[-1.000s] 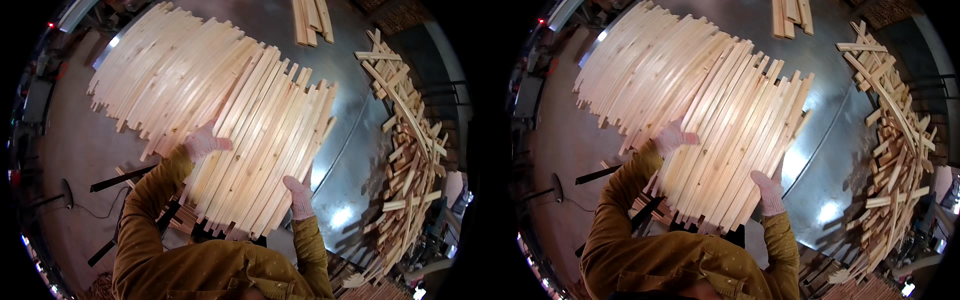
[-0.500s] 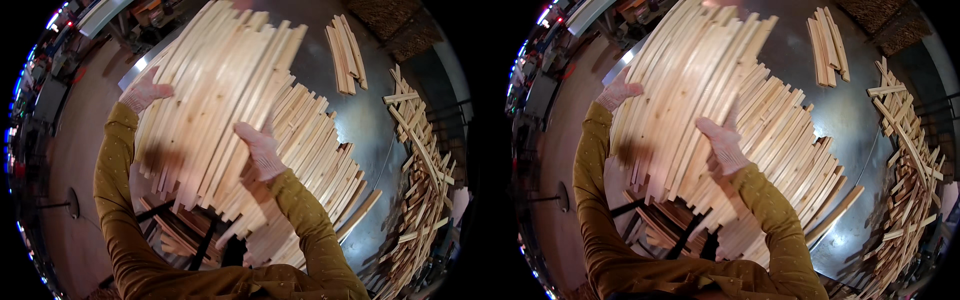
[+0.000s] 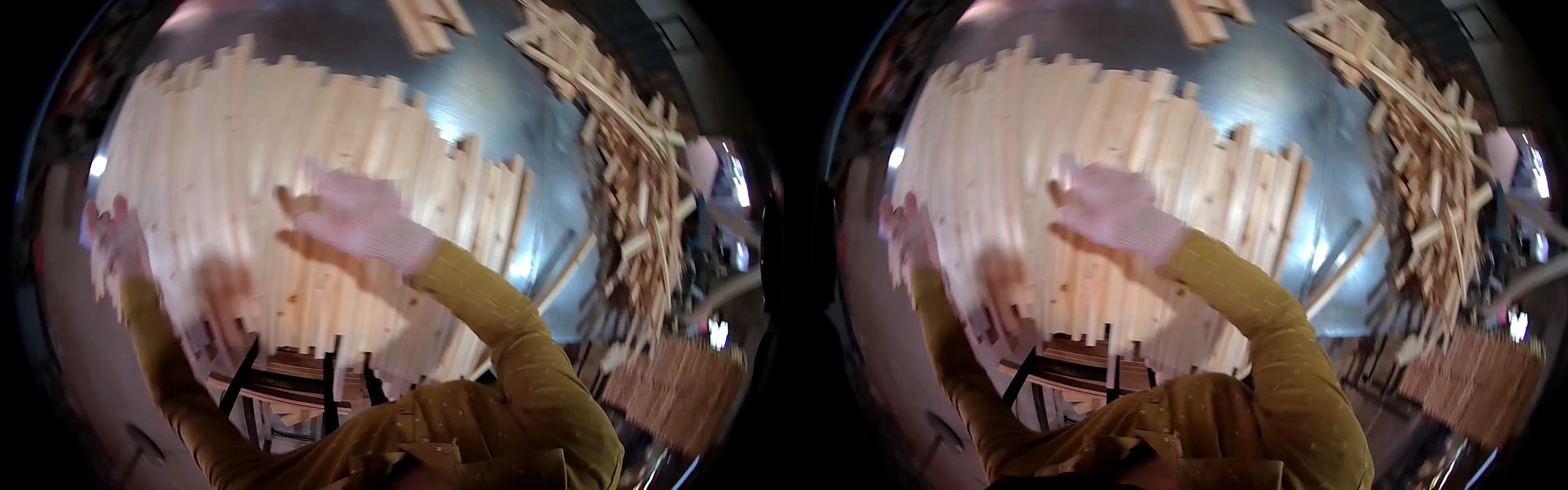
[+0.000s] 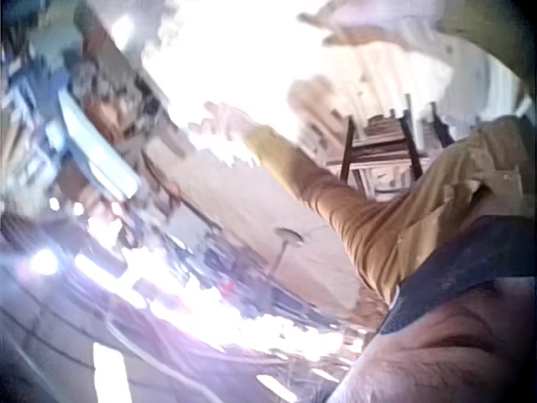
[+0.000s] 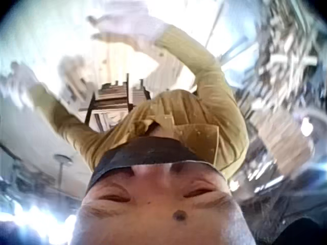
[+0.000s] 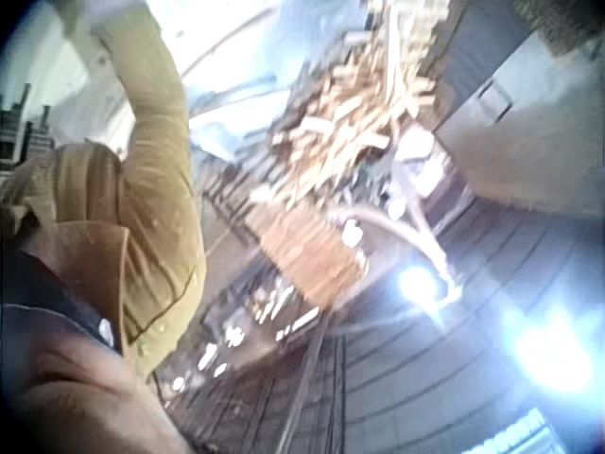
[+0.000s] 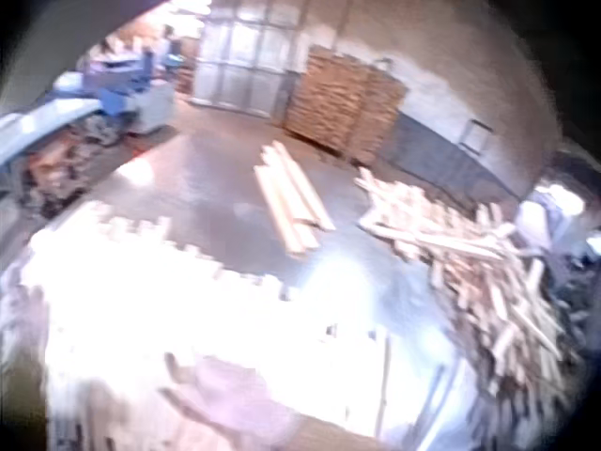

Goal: The person sorts thin wooden slats on a metal table, picking them up from a pile and arranging them into neat stacks. They repeatedly gather slats, align them, and place them into organized piles while wearing gloves.

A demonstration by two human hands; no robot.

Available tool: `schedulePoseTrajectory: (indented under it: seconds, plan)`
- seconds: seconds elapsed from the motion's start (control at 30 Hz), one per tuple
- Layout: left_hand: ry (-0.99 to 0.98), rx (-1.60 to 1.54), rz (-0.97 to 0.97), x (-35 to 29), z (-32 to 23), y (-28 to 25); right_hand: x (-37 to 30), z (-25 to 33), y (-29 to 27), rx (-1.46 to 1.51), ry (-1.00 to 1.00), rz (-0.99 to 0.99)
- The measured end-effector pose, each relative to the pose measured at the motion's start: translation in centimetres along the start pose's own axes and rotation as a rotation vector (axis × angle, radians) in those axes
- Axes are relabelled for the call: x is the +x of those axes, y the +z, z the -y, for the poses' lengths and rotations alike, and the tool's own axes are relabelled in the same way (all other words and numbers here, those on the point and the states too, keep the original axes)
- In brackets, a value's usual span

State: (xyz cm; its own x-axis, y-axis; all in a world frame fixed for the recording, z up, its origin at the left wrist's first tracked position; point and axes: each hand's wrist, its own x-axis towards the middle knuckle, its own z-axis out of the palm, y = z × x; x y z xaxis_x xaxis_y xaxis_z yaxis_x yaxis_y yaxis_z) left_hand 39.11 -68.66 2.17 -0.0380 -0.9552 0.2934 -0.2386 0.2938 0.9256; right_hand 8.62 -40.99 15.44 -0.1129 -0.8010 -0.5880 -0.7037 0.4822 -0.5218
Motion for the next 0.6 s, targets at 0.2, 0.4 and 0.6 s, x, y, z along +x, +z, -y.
schedulePoseTrajectory:
  seconds: [0.2,0.4,0.6]
  plan:
    - [-0.098,-0.267,1.238,-29.0,-19.3,10.0,-24.5,-33.7,10.9,0.048,0.866,-1.1]
    - [0.404,0.24,0.728,-50.6,-19.6,18.9,-23.1,-36.6,15.3,0.081,0.969,-1.096]
    - [-0.124,0.665,0.072,-54.7,-18.3,6.9,-17.0,-33.5,10.7,0.522,0.213,-1.176]
